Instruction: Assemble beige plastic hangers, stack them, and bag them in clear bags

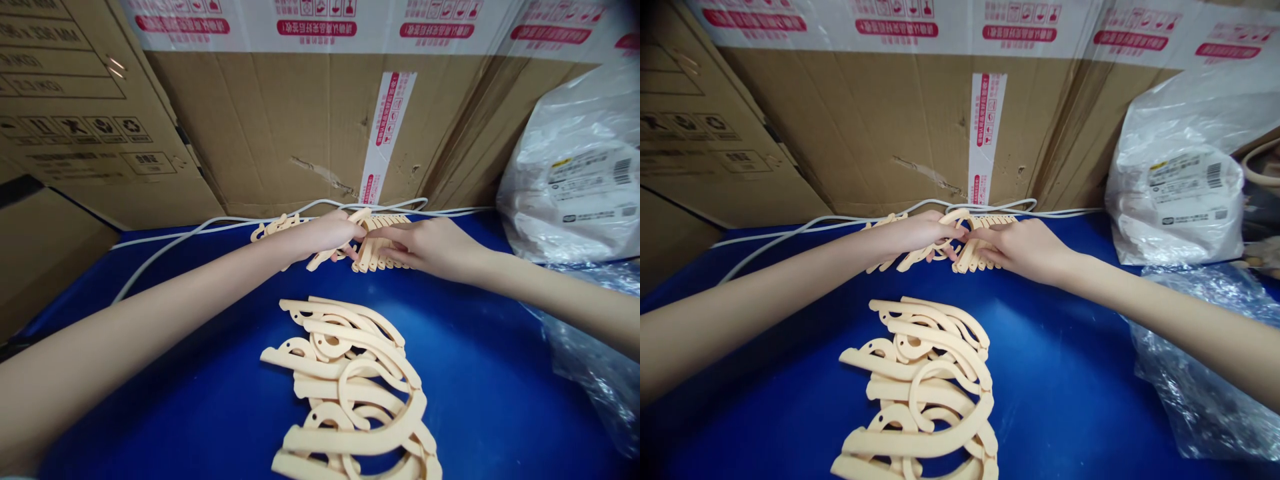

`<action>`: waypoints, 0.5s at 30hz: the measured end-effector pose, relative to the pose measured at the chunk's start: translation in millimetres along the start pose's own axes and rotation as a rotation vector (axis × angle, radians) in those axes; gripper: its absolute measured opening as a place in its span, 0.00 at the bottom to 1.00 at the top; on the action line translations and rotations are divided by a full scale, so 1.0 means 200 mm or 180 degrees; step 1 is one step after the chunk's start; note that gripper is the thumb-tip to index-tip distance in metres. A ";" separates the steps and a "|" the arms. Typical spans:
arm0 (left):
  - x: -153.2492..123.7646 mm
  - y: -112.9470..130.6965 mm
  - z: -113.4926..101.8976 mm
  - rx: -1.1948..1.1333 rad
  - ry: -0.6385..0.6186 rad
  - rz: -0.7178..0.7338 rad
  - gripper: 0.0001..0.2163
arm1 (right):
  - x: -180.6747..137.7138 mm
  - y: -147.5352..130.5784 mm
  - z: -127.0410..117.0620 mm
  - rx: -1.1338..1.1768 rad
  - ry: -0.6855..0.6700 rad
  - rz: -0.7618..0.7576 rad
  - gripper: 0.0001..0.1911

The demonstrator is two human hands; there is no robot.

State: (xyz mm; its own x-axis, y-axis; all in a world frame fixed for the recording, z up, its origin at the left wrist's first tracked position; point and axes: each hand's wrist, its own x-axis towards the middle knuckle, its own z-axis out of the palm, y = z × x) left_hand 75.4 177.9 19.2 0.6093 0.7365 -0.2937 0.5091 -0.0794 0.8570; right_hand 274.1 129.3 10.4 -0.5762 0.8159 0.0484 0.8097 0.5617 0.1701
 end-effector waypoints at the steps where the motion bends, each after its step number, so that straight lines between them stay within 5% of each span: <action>1: 0.00 0.00 0.00 0.0014 0.0014 -0.0014 0.13 | 0.01 0.00 0.00 -0.0015 0.0022 -0.0076 0.20; 15: -0.01 0.00 0.00 -0.0049 0.0056 -0.0130 0.16 | 0.04 -0.01 0.04 -0.0059 0.0173 -0.0194 0.18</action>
State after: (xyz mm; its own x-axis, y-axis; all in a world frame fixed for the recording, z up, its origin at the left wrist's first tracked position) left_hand 74.8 177.1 20.6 0.5773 0.7508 -0.3210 0.5237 -0.0388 0.8510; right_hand 268.1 136.5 3.5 -0.6299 0.7713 0.0906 0.7710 0.6071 0.1923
